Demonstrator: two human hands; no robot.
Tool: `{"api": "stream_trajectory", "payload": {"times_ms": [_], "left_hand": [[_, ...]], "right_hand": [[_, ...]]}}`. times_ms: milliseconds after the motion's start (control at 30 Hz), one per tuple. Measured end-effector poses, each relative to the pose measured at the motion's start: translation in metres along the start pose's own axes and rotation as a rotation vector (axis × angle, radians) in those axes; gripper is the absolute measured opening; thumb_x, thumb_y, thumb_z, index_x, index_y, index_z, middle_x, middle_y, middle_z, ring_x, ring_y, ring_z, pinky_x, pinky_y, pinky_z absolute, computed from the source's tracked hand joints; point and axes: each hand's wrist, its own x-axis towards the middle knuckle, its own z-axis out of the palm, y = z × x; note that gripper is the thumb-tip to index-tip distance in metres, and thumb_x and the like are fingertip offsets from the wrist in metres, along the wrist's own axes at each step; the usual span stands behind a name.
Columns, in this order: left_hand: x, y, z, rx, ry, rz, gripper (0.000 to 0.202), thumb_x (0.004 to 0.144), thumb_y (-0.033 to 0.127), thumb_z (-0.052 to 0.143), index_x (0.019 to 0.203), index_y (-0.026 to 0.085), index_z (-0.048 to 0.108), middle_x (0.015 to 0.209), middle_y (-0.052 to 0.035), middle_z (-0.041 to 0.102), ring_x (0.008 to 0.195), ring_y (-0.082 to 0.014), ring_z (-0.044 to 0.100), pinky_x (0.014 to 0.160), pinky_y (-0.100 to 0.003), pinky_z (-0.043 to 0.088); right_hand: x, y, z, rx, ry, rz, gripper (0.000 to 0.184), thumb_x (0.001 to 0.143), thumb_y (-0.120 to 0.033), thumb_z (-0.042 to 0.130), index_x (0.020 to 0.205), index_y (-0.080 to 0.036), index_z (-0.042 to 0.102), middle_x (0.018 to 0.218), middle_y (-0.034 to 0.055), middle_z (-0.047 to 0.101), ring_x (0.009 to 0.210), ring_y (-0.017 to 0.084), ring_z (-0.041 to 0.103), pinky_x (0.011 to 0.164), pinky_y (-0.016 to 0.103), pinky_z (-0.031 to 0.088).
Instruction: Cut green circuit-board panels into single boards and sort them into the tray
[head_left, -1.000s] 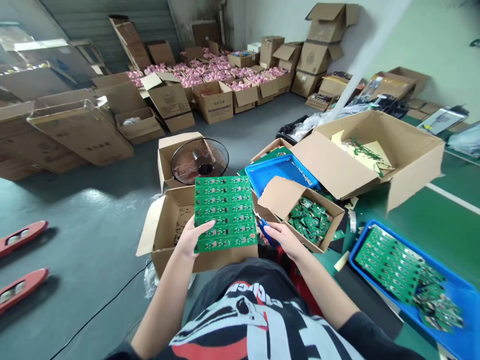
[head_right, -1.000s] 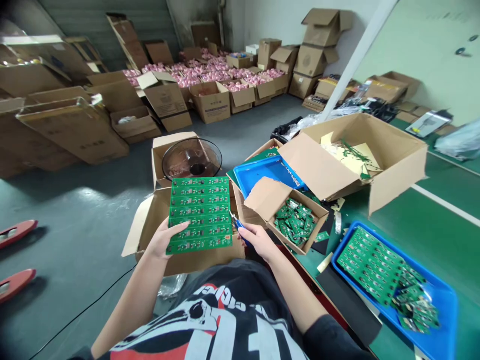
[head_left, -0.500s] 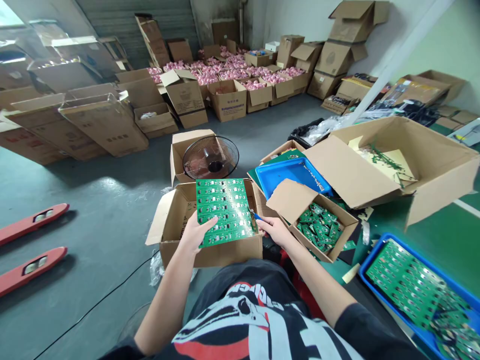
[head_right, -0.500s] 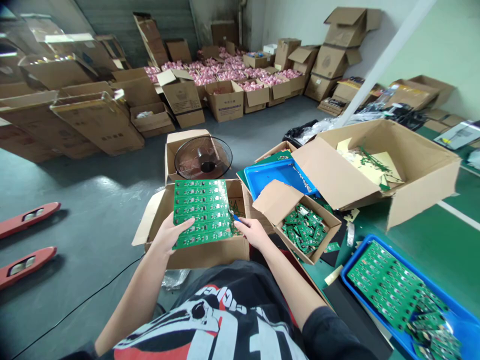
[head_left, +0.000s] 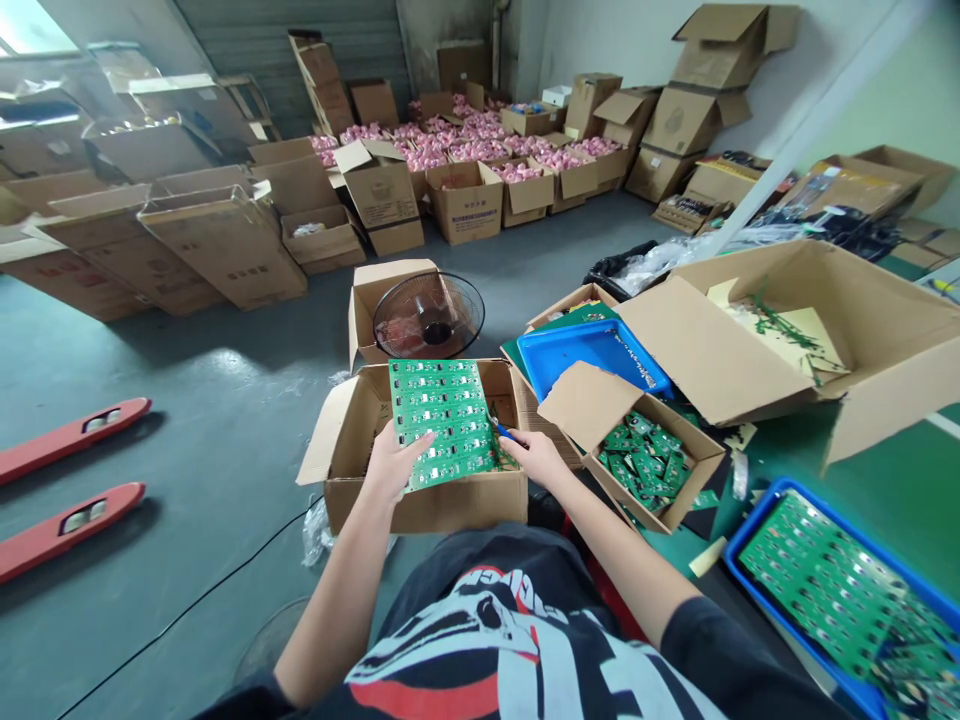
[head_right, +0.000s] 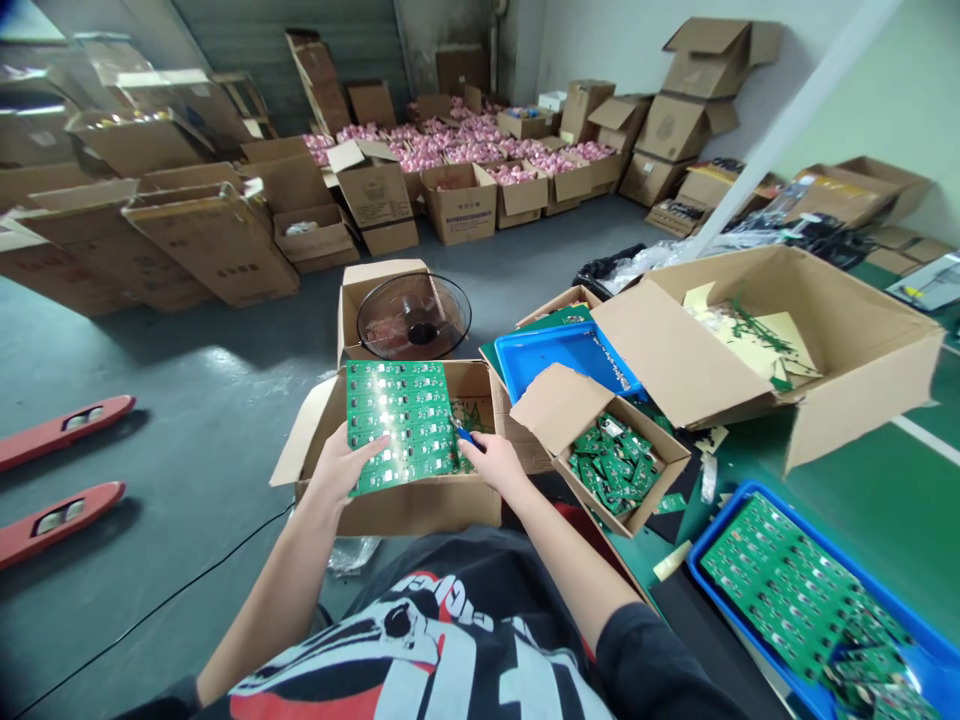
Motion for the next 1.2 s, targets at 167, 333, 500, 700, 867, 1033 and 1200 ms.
{"api": "stream_trajectory", "payload": {"times_ms": [167, 333, 500, 700, 867, 1033, 1200], "left_hand": [[0.004, 0.000, -0.010, 0.002, -0.052, -0.039, 0.048, 0.051, 0.033, 0.075, 0.092, 0.015, 0.058, 0.085, -0.0076, 0.068, 0.076, -0.0242, 0.064, 0.064, -0.035, 0.051], [0.002, 0.007, -0.021, -0.124, -0.184, -0.093, 0.057, 0.050, 0.034, 0.077, 0.100, 0.015, 0.057, 0.088, -0.0082, 0.069, 0.080, -0.0253, 0.064, 0.070, -0.038, 0.052], [-0.003, 0.009, -0.021, -0.136, -0.220, -0.092, 0.060, 0.050, 0.035, 0.076, 0.103, 0.015, 0.056, 0.091, -0.0097, 0.069, 0.082, -0.0266, 0.064, 0.070, -0.038, 0.053], [-0.002, 0.006, -0.020, -0.106, -0.211, -0.056, 0.061, 0.050, 0.036, 0.076, 0.104, 0.015, 0.056, 0.092, -0.0089, 0.069, 0.082, -0.0260, 0.064, 0.071, -0.038, 0.052], [-0.001, 0.002, -0.017, -0.060, -0.152, -0.035, 0.053, 0.053, 0.033, 0.075, 0.099, 0.014, 0.057, 0.091, -0.0093, 0.068, 0.082, -0.0258, 0.064, 0.069, -0.036, 0.052], [-0.002, 0.002, -0.013, 0.000, -0.101, -0.015, 0.047, 0.052, 0.034, 0.075, 0.092, 0.014, 0.059, 0.087, -0.0084, 0.069, 0.076, -0.0254, 0.064, 0.065, -0.036, 0.052], [-0.003, 0.002, -0.010, 0.031, -0.043, 0.035, 0.044, 0.051, 0.032, 0.076, 0.089, 0.015, 0.062, 0.086, -0.0078, 0.069, 0.078, -0.0255, 0.064, 0.068, -0.035, 0.051]], "right_hand": [[-0.003, -0.004, -0.002, 0.231, -0.050, 0.099, 0.036, 0.072, -0.044, 0.052, 0.088, -0.015, 0.065, 0.067, 0.0034, 0.061, 0.056, 0.014, 0.052, 0.055, 0.026, 0.039], [-0.004, -0.013, -0.014, 0.603, -0.196, 0.167, 0.040, 0.062, -0.051, 0.061, 0.073, -0.013, 0.062, 0.071, 0.0039, 0.061, 0.057, 0.010, 0.053, 0.058, 0.026, 0.042], [-0.002, -0.021, -0.024, 0.650, -0.204, 0.125, 0.041, 0.062, -0.054, 0.061, 0.065, -0.014, 0.060, 0.064, 0.0019, 0.058, 0.054, 0.010, 0.051, 0.057, 0.026, 0.042], [0.001, -0.019, -0.018, 0.619, -0.144, 0.083, 0.041, 0.064, -0.055, 0.057, 0.060, -0.015, 0.057, 0.054, -0.0007, 0.052, 0.047, 0.009, 0.046, 0.048, 0.023, 0.037], [0.007, -0.013, -0.006, 0.451, -0.001, 0.087, 0.039, 0.065, -0.053, 0.055, 0.067, -0.014, 0.061, 0.052, -0.0021, 0.048, 0.043, 0.008, 0.039, 0.045, 0.023, 0.032], [0.013, -0.008, -0.001, 0.183, 0.049, 0.032, 0.038, 0.071, -0.048, 0.049, 0.082, -0.015, 0.065, 0.059, 0.0004, 0.056, 0.052, 0.013, 0.048, 0.052, 0.025, 0.034], [0.015, -0.011, 0.005, 0.005, 0.085, -0.039, 0.033, 0.075, -0.043, 0.046, 0.075, -0.016, 0.065, 0.058, 0.0020, 0.058, 0.060, 0.018, 0.054, 0.053, 0.025, 0.034]]}}
